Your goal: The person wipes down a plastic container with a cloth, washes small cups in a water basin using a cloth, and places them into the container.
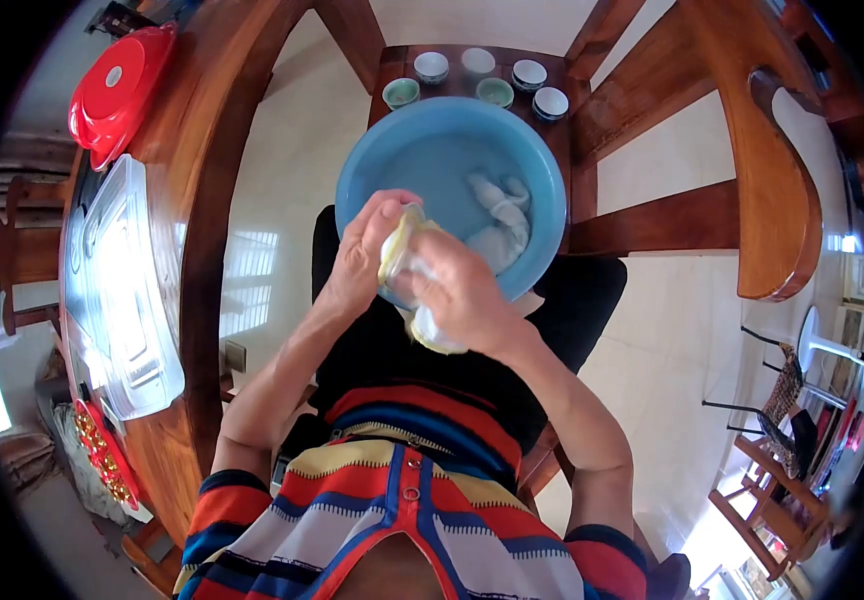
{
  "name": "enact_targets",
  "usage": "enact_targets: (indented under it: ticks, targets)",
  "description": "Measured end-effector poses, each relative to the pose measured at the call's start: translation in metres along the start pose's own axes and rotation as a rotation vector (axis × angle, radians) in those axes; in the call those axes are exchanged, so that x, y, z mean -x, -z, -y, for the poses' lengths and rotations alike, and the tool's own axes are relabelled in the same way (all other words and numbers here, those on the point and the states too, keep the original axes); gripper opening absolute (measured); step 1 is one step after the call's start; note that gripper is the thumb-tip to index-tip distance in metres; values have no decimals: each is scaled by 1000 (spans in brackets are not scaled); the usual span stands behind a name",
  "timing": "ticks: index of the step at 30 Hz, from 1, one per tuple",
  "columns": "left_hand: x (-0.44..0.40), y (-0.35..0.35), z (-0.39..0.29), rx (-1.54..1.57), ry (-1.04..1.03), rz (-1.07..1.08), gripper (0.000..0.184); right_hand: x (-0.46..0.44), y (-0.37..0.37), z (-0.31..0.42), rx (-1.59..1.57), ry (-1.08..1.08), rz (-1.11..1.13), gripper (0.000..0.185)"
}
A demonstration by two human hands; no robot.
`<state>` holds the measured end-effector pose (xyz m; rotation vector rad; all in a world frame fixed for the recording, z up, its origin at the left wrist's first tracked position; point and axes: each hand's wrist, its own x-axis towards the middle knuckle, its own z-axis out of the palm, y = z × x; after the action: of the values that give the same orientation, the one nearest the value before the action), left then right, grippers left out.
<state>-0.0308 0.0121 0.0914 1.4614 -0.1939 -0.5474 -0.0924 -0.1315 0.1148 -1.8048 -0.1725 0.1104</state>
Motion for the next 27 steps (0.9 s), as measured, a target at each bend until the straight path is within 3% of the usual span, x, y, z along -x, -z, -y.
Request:
enact_targets:
  ticks: [1, 2, 4, 6, 7, 8, 10, 12, 13, 14, 15, 16, 19, 20, 21, 24, 25, 27]
  targets:
    - [2, -5, 2, -72, -109, -11, 39, -1, 3, -9, -252, -173, 39, 35]
    - [3, -8, 3, -143, -217, -24, 39, -1, 6, -13, -251, -174, 38, 35]
    - [2, -5, -6, -139, -127, 27, 39, -2, 11, -17, -1105, -381, -64, 40]
    - [-5, -3, -6, 502, 227, -5, 40, -3, 15, -13, -1389, -372, -207, 43]
    - [-2, 0, -11, 401, 203, -4, 41, -2, 19, -10, -1393, -349, -301, 42]
    - [-2, 0, -12, 402, 203, -1, 41, -2, 22, -5, -1392, -348, -303, 42]
    - [0, 0, -13, 501, 252, 39, 41, 1, 24, 4, -995, -151, -279, 42]
    - [1, -5, -11, 599, 263, 60, 40, 4, 16, 12, -355, -135, -177, 32]
    - [4, -9, -10, 343, 33, 49, 39, 1, 4, 7, 171, 98, -216, 36]
    - [4, -10, -12, -34, -158, 61, 38, -4, -7, 6, 422, 298, -243, 37]
    - [5, -10, -14, -406, -348, 2, 37, -5, -20, 11, 490, 294, -332, 36]
    - [3, -11, -12, -405, -348, 3, 37, -4, -28, 15, 555, 292, -419, 34]
    - [-6, -7, -20, 639, 271, -16, 36, -1, -30, 12, 448, 280, -263, 33]
    - [-5, -4, -24, 635, 271, -18, 36, -1, -29, 12, 443, 282, -264, 33]
    - [-4, -1, -26, 274, 125, 16, 36, 0, -27, 11, 333, 311, -262, 31]
    - [0, 0, -38, -162, -76, 61, 39, 2, -13, 6, 219, 306, -207, 32]
    - [2, -1, -43, -76, -50, 102, 41, 1, -8, 5, 89, 274, -153, 35]
    - [-1, -4, -42, 301, 225, 148, 43, 4, 8, 5, -53, 164, -4, 41]
